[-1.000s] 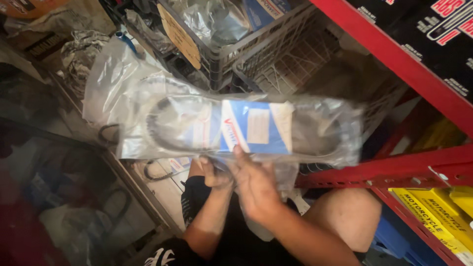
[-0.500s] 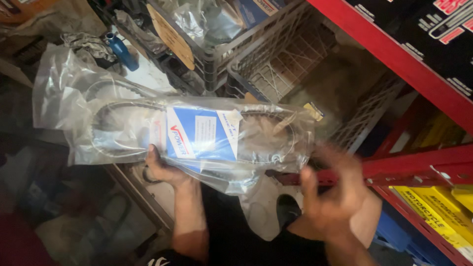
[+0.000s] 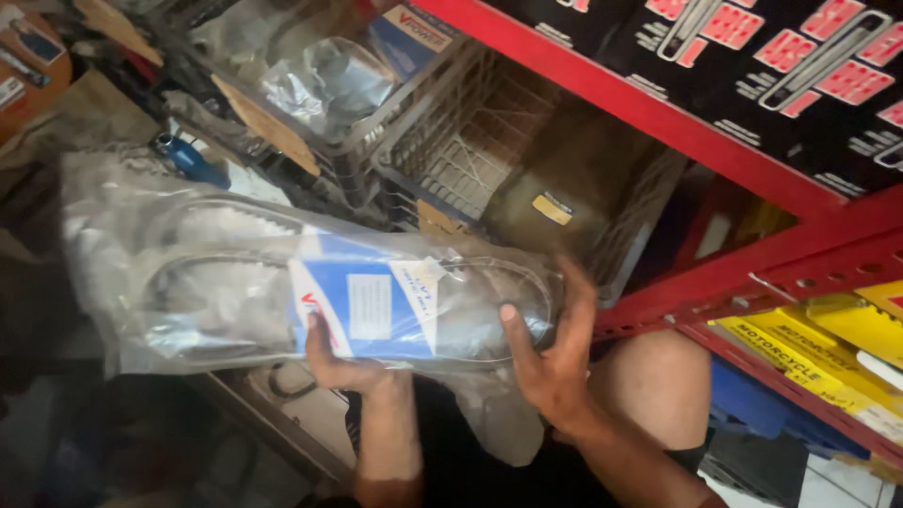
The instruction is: The person sorts and organizes various motorcycle parts, including drive belts in plastic packaging and mechanical components, by moving them between crates and shelves.
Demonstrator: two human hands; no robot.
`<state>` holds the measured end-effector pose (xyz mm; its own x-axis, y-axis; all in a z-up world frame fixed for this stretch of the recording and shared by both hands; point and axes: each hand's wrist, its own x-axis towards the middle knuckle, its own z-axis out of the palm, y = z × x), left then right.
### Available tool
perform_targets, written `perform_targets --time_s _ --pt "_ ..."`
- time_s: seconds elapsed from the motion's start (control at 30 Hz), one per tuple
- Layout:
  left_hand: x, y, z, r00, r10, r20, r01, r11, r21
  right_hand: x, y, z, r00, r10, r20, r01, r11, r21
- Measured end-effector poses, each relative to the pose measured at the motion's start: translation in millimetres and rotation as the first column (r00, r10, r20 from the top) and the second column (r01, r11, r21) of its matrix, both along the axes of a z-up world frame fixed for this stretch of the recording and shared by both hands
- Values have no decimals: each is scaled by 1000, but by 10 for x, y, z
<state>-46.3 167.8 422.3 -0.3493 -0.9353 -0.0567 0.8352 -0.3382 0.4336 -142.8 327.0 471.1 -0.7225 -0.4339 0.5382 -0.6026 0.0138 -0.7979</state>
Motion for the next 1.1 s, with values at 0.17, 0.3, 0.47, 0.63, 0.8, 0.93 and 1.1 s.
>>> perform_targets --time_s 0.17,0.3,0.47,0.63,0.8,0.93,1.1 --pt "-50 -193 21 898 439 16 -433 891 -135 137 210 -248 996 -24 -89 3 973 -230" --pt "-120 50 175 962 248 -112 -244 968 53 203 154 -376 685 546 482 -151 754 -639" --pt "-245 644 -49 996 85 -11 -79 965 250 233 -77 -95 570 627 531 -166 721 -673" --pt "32 740 -510 974 -180 135 156 973 169 -157 -184 232 623 320 714 240 790 -564" --pt "275 198 -316 978 -174 116 172 985 28 -529 -143 506 589 282 757 343 761 -551" --pt "414 -368 246 925 -368 100 380 871 -312 -635 -166 524 553 250 795 349 796 -494" --pt "301 -807 749 561 -123 819 809 -129 -573 -734 -238 502 426 252 869 377 824 -423"
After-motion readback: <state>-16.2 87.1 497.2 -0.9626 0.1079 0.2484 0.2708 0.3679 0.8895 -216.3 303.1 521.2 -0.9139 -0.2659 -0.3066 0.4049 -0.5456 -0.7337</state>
